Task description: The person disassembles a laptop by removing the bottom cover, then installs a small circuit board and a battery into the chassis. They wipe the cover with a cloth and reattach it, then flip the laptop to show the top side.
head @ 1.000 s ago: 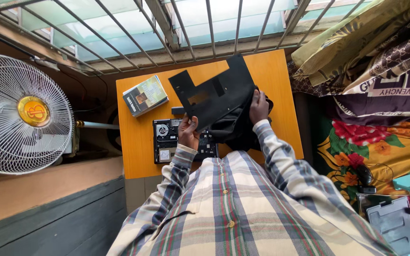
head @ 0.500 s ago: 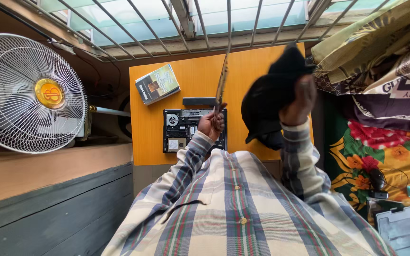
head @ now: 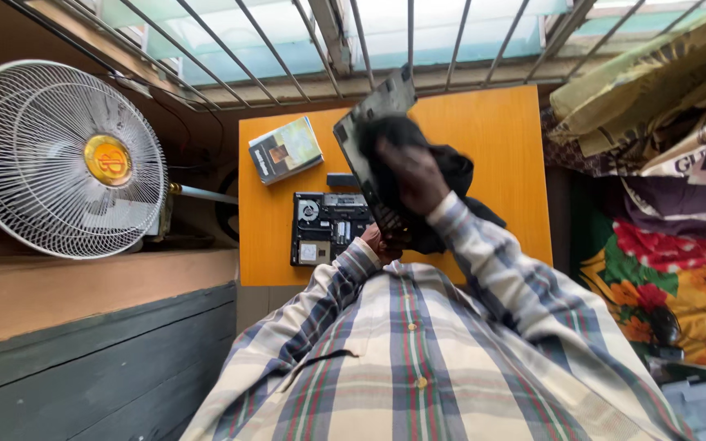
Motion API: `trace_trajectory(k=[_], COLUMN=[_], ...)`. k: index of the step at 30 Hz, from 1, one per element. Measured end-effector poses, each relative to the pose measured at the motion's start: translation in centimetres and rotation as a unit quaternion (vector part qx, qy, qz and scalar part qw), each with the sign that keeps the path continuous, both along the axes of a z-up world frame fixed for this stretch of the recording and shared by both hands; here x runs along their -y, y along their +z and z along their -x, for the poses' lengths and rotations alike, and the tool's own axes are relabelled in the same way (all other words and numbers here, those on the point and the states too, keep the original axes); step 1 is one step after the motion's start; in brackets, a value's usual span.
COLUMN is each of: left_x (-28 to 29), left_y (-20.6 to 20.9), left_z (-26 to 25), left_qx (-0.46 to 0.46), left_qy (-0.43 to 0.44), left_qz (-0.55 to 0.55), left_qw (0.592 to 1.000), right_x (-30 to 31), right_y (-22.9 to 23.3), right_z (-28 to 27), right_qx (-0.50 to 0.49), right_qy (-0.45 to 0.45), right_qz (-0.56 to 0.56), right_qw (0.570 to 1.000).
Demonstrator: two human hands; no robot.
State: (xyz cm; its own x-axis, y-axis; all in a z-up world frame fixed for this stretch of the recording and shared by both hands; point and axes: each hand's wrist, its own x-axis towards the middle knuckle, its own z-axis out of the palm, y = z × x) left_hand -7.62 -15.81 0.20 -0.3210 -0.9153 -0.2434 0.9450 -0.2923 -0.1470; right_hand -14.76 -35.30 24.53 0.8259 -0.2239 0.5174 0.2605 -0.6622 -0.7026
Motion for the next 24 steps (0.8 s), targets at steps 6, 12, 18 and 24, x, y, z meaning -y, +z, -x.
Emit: trace_trajectory(k=[6, 12, 18, 24], left_x=[1.0, -0.7, 1.2, 1.7], left_y=[1.2, 2.4, 3.4, 2.9], left_z=[-0.7, -1.1, -0.7, -2.6], left_qx=[0.078, 0.113, 0.074, 0.135], left_qy=[-0.047, -0.057, -0.077, 0.113], left_qz=[-0.038, -0.015, -0.042, -0.22], left_qw=[0.995, 0.992, 0.993, 0.96], right_x=[-3.6, -2.4, -0.4, -7.3], right_y=[-0.3, -1.4, 0.4, -1.0], right_z=[0.0, -0.5, -2.0, 1.6], right_qx=[0.1, -0.048, -0.023, -0.039], right_qy=[0.012, -0.136, -0.167, -0.036], right_qz=[0.038, 0.004, -0.014, 0.022], right_qw=[0.994, 0.99, 0.986, 0.998])
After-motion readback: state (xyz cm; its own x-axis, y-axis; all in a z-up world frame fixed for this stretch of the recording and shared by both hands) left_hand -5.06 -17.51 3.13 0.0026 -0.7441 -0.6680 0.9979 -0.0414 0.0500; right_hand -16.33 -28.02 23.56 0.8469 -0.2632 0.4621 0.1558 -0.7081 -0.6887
